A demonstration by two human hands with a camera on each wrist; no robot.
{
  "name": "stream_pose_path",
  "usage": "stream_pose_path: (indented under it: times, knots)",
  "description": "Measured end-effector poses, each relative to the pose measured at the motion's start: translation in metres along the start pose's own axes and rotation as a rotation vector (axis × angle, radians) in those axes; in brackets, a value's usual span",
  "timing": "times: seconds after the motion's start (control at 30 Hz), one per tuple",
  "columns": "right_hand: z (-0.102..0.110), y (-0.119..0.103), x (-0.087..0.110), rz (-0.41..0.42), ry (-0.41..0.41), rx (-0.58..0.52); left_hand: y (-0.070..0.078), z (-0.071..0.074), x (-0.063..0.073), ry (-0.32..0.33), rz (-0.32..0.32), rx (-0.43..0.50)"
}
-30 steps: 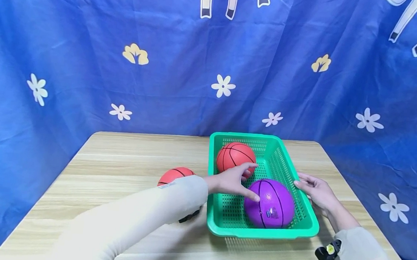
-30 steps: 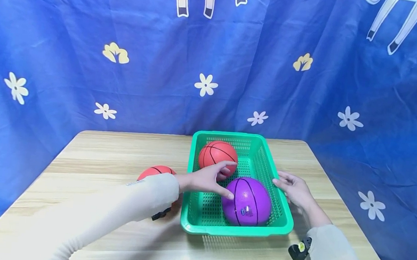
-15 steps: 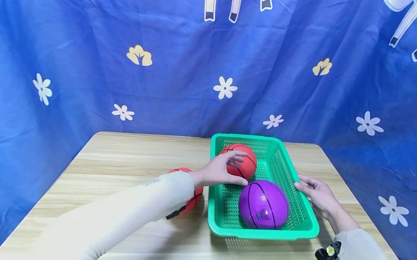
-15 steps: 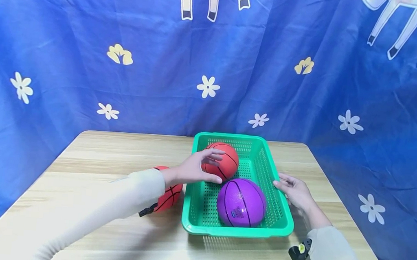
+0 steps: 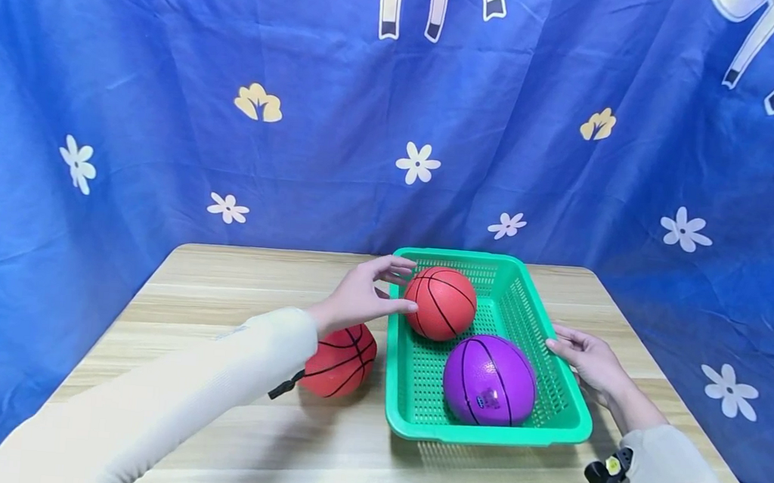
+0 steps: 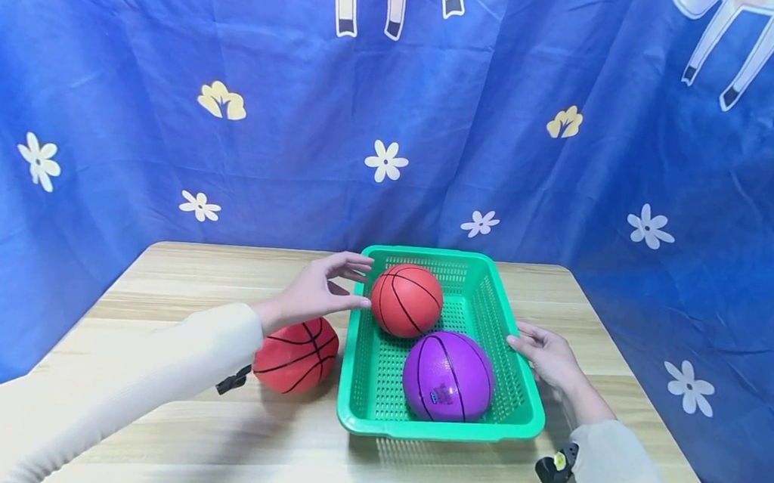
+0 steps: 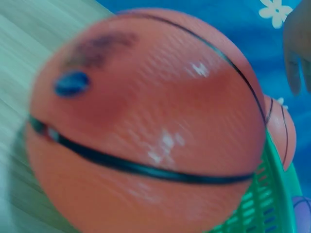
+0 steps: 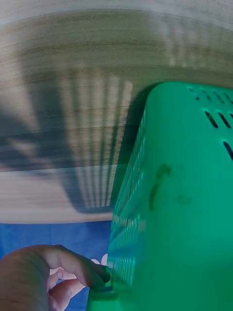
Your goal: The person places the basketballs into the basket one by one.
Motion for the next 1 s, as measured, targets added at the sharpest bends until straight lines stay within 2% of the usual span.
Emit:
stream_pose_path:
  times: [0.13,0.2,0.23,0.37,0.43,0.67,0.83,0.93,1.0]
  knots:
    - [-0.001,-0.001,0.0,-0.002,0.001,-0.007,-0.005,0.016,0.007,0.032,-0.017,-0.018]
    - [-0.001,-0.001,0.0,-0.002,0.001,-0.011,0.001,0.024,0.013,0.048,-0.014,-0.022]
    - [-0.001,-0.001,0.0,-0.001,0.001,-0.011,0.0,0.027,0.015,0.057,-0.015,-0.033]
    - [-0.001,-0.001,0.0,0.003,0.004,-0.004,-0.008,0.042,0.023,0.093,-0.004,-0.078]
    - [-0.001,-0.001,0.001,0.004,0.006,-0.002,-0.021,0.048,0.025,0.108,-0.004,-0.099]
    - [0.001,0.002,-0.002,0.035,-0.023,-0.024,-0.036,0.069,0.042,0.133,0.003,-0.132]
    - [0.011,0.023,-0.018,0.039,-0.056,-0.057,-0.048,0.078,0.054,0.133,0.003,-0.153]
    - [0.02,0.038,-0.03,0.02,-0.055,-0.084,-0.055,0.084,0.062,0.128,0.018,-0.163]
    - [0.021,0.039,-0.031,0.017,-0.053,-0.073,-0.061,0.087,0.068,0.114,0.039,-0.16]
Point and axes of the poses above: each hand's wrist, its own x-axis away from the middle knuckle, its own z-axis out of the back of the hand, y = z × x, the point moved 6 cm from there along -x, towards the middle knuckle, and after that the axes turned 6 degrees about y, right-handed, at the moved point
